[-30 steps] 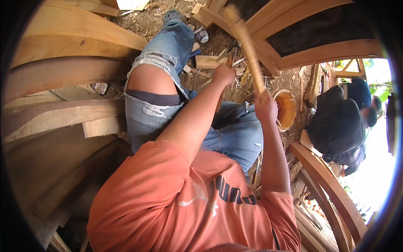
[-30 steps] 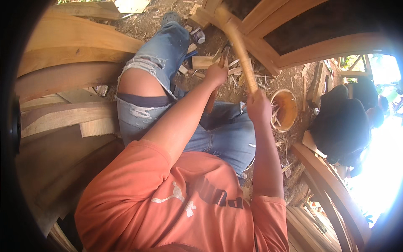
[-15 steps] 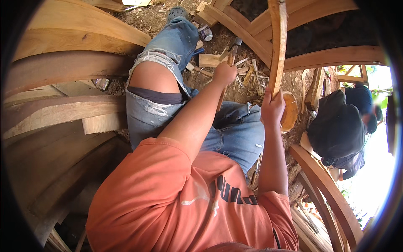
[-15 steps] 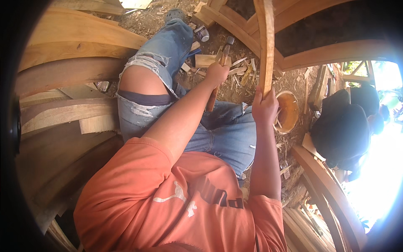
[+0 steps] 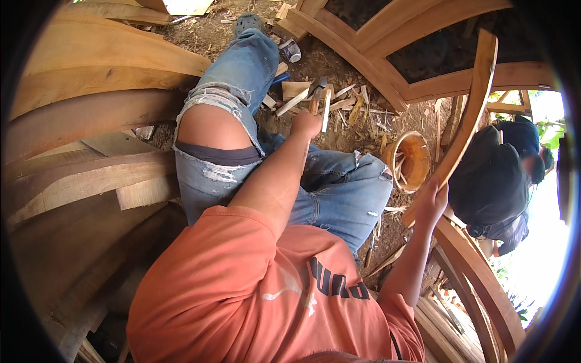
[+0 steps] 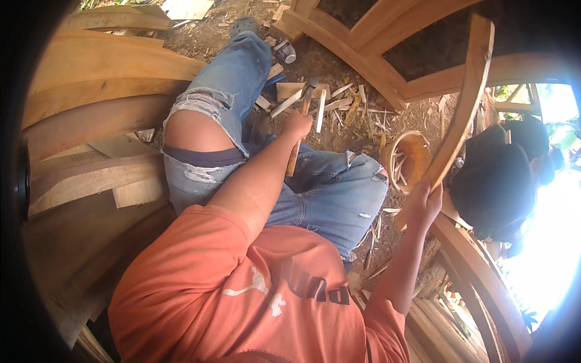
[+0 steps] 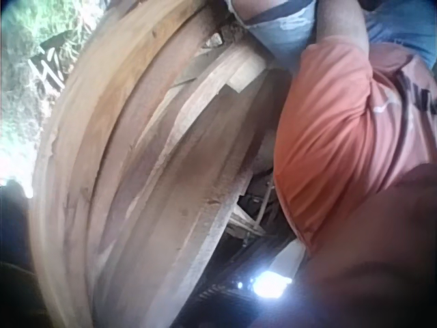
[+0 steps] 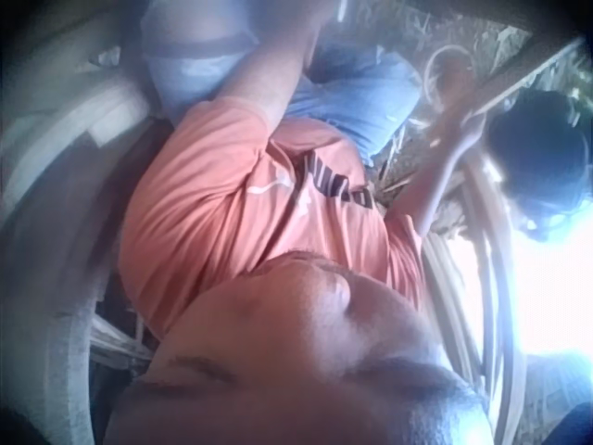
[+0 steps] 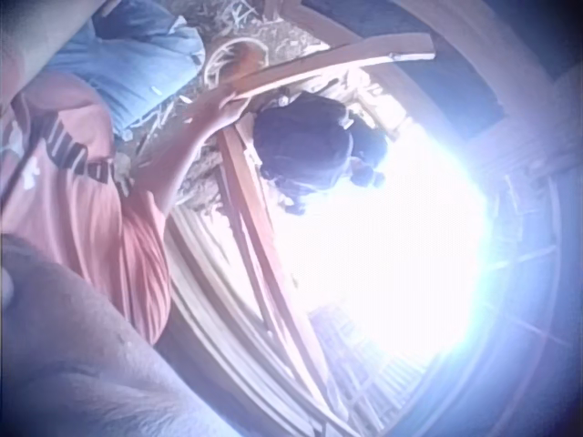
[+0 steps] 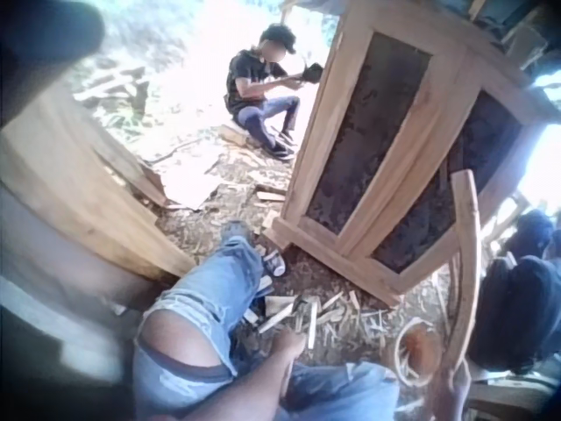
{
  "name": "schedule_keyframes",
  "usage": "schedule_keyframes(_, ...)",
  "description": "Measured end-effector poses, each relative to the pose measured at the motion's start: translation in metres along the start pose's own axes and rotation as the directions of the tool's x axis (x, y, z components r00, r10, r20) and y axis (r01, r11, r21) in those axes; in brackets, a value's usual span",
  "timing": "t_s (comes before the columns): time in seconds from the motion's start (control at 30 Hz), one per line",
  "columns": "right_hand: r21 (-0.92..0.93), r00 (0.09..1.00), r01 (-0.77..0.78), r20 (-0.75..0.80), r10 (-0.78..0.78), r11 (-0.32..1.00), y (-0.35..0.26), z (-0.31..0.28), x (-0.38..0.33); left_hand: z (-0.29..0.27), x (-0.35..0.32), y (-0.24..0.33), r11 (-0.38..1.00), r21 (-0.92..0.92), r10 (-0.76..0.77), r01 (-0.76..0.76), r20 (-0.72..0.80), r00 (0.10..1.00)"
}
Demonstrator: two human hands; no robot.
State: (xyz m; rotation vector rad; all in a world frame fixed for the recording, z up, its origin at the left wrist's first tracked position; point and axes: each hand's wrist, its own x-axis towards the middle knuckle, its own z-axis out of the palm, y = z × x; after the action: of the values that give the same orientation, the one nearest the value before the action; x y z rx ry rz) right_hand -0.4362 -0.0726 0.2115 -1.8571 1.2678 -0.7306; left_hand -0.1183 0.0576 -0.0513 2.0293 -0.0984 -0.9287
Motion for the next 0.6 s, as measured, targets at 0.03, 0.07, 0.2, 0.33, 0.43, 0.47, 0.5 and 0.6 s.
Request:
schedule_keyframes(0.03, -0.027, 1.000, -0.012, -0.011, 0.012, 1.000, 0.014, -0.018, -0.010, 0.002, 0.001, 0.004, 1.000, -0.001, 0.013, -0.013, 0.013, 1.000)
schedule_keyframes(0.07, -0.103, 0.999, -0.002, -0.039, -0.002, 0.995, 0.048, -0.042, -0.018, 0.003, 0.001, 0.010, 1.000, -0.003, 0.030, -0.030, 0.029, 0.999)
schedule_keyframes(0.2, -0.321, 0.984, -0.175, -0.076, 0.159, 0.931, 0.135, -0.090, -0.089, 0.007, -0.004, 0.025, 0.995, -0.044, 0.093, -0.093, 0.019, 0.995)
schedule_keyframes(0.33, -0.289, 0.852, -0.524, -0.172, 0.495, 0.801, 0.220, -0.114, -0.190, -0.024, -0.028, 0.083, 0.984, -0.163, 0.098, -0.069, 0.174, 0.980)
schedule_keyframes(0.43, -0.352, 0.780, -0.626, -0.271, 0.565, 0.696, 0.266, -0.111, -0.245, -0.055, -0.028, 0.131, 0.997, -0.020, 0.077, -0.075, 0.297, 0.952)
schedule_keyframes(0.47, -0.376, 0.729, -0.681, -0.268, 0.629, 0.629, 0.276, -0.110, -0.255, -0.067, -0.030, 0.149, 0.994, 0.068, 0.053, -0.082, 0.346, 0.937)
schedule_keyframes(0.5, -0.398, 0.675, -0.727, -0.266, 0.689, 0.559, 0.283, -0.107, -0.260, -0.078, -0.037, 0.169, 0.990, 0.103, 0.057, -0.101, 0.362, 0.930)
schedule_keyframes(0.6, -0.361, 0.594, -0.784, -0.201, 0.779, 0.504, 0.286, -0.093, -0.270, -0.109, -0.031, 0.199, 0.947, 0.268, 0.080, -0.179, 0.342, 0.936)
